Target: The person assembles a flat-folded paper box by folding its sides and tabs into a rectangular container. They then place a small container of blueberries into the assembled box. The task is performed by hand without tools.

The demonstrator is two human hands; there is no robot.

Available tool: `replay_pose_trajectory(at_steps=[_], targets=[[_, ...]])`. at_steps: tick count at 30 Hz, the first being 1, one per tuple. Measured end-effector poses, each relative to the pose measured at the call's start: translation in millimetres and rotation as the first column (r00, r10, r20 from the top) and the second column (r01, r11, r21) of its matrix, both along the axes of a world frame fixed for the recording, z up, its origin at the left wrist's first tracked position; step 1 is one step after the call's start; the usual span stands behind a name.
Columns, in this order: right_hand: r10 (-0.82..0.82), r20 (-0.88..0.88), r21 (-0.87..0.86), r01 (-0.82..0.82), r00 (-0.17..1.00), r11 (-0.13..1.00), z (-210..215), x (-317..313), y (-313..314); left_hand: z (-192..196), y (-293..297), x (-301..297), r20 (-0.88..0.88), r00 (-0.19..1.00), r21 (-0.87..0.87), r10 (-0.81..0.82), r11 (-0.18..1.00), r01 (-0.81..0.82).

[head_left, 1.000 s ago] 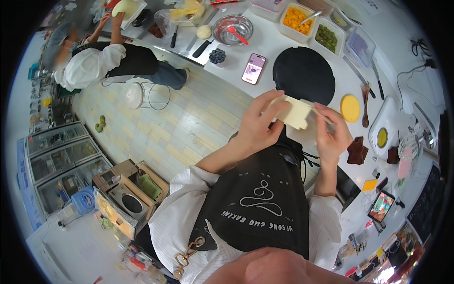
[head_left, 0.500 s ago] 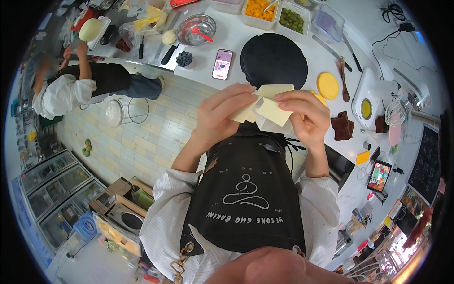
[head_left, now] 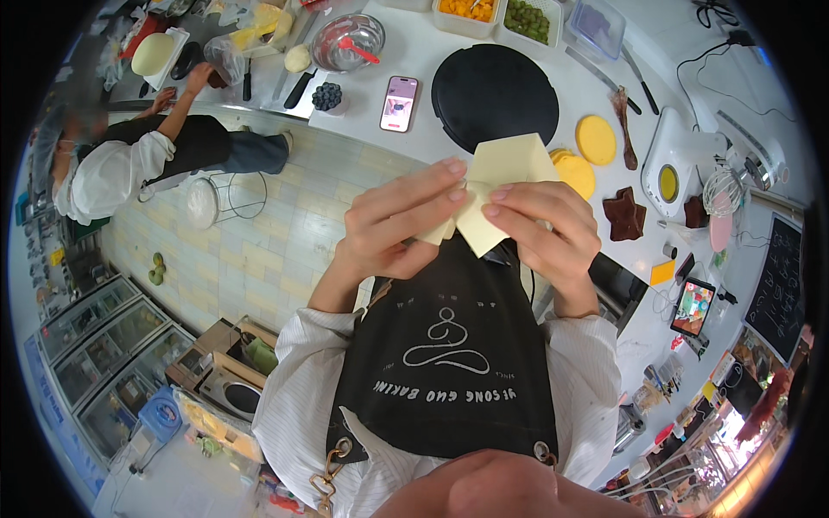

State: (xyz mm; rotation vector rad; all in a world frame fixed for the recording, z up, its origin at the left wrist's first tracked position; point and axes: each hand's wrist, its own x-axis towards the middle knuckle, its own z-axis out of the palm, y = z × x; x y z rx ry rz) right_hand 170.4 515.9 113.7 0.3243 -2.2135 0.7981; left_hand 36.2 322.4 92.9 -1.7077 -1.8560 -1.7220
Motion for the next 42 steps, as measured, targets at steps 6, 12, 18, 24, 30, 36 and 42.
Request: replay_pose_trajectory(at_steps=[6, 12, 18, 24, 30, 36, 42], targets=[[-0.036, 0.044, 0.024, 0.035, 0.998, 0.999, -4, 0, 2, -18, -3, 8, -0.122, 0.977, 0.012, 0.175, 0.985, -0.175], [-0.013, 0.061, 0.016, 0.012, 0.998, 1.000, -16, -5, -7, -4, -2, 15, -0.081, 0.979, -0.090, 0.188, 0.977, -0.195], [-0.036, 0.054, -0.181, 0.045, 0.998, 0.982, -29, -2, -16, -3, 1, 25, -0.069, 0.965, -0.121, 0.252, 0.958, -0.259], [-0.041, 0.007, -0.188, 0.041, 0.999, 0.981, -31, -2, -18, -4, 6, 28, -0.111, 0.956, -0.090, 0.272, 0.955, -0.282], [-0.096, 0.062, -0.226, 0.108, 0.993, 0.968, -31, 0, -23, -6, 4, 29, -0.107, 0.972, -0.116, 0.208, 0.969, -0.220], [-0.230, 0.142, -0.261, 0.261, 0.963, 0.930, -35, 2, -34, -12, 6, 45, -0.103, 0.962, -0.180, 0.255, 0.946, -0.270], [-0.279, 0.194, -0.179, 0.313, 0.941, 0.933, -37, -2, -39, -40, 8, 51, -0.094, 0.933, -0.151, 0.347, 0.922, -0.357]])
